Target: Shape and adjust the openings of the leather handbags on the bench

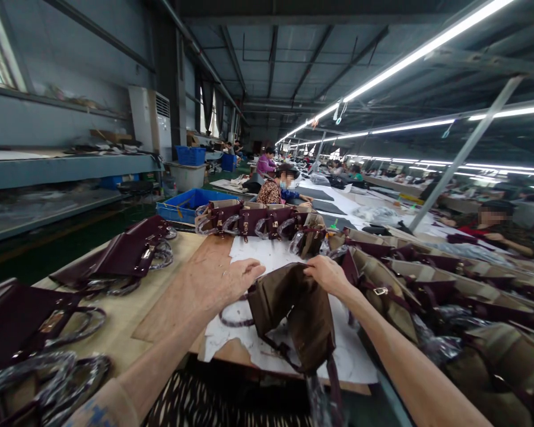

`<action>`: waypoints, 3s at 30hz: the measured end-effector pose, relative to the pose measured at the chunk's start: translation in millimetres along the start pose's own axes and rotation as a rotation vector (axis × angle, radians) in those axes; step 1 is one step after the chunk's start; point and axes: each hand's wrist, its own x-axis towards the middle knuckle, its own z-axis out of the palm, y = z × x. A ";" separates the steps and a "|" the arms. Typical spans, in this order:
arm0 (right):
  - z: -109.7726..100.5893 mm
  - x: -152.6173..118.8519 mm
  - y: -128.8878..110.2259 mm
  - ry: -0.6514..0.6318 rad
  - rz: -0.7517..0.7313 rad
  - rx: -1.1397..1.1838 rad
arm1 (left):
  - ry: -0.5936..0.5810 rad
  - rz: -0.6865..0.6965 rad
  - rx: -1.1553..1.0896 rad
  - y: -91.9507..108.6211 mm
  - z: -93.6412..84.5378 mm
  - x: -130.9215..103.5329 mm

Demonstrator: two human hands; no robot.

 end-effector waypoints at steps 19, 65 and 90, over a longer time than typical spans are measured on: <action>15.9 -64.9 11.9 0.103 0.094 0.117 | 0.161 0.247 0.159 -15.1 50.8 -1.5; 21.0 -24.5 -37.2 0.161 -0.195 0.335 | 0.285 0.189 0.063 -14.3 74.5 -2.8; 29.4 -25.7 -38.1 0.120 -0.311 0.351 | 0.287 0.139 0.014 -29.3 81.6 9.8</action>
